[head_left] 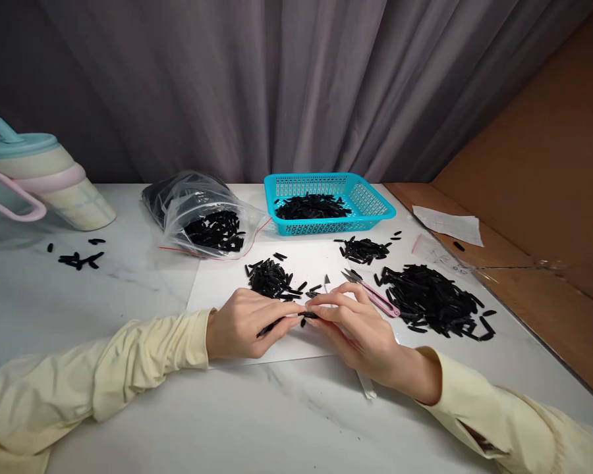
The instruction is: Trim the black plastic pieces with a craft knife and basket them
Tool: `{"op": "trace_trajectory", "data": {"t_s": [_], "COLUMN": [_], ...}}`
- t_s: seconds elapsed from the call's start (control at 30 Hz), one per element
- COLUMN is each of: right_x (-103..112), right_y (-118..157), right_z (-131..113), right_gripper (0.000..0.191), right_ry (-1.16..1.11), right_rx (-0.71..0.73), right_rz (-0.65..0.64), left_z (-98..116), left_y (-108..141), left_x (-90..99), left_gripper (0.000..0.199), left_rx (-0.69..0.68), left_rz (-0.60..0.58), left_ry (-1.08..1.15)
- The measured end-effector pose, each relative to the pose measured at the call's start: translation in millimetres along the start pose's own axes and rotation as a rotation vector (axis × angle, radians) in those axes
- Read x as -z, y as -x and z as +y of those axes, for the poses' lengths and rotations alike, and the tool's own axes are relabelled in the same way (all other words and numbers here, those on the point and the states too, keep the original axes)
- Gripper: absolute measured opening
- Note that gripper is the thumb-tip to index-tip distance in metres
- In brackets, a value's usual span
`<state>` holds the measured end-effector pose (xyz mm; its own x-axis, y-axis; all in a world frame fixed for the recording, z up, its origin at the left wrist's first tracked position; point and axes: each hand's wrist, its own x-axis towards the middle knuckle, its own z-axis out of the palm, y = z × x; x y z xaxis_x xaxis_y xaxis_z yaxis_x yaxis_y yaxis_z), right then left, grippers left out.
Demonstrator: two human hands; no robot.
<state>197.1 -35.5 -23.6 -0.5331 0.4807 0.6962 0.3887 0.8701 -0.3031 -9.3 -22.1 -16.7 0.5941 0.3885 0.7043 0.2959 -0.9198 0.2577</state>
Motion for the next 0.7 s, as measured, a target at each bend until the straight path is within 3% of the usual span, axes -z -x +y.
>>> {"op": "trace_trajectory", "data": {"t_s": [0.47, 0.7], "right_x": [2.1, 3.3], "right_y": [-0.9, -2.6], "right_z": [-2.3, -8.3], "right_gripper": [0.018, 0.012], "right_ry": [-0.108, -0.353], "right_rx": [-0.018, -0.253], "right_rz": [-0.021, -0.006], "left_z": [0.2, -0.3], "left_y": [0.0, 1.2], "left_x": [1.1, 0.9], "left_gripper": [0.026, 0.025], "left_rx": [-0.067, -0.067], "left_rz": [-0.020, -0.019], "left_ry": [0.013, 0.003]}}
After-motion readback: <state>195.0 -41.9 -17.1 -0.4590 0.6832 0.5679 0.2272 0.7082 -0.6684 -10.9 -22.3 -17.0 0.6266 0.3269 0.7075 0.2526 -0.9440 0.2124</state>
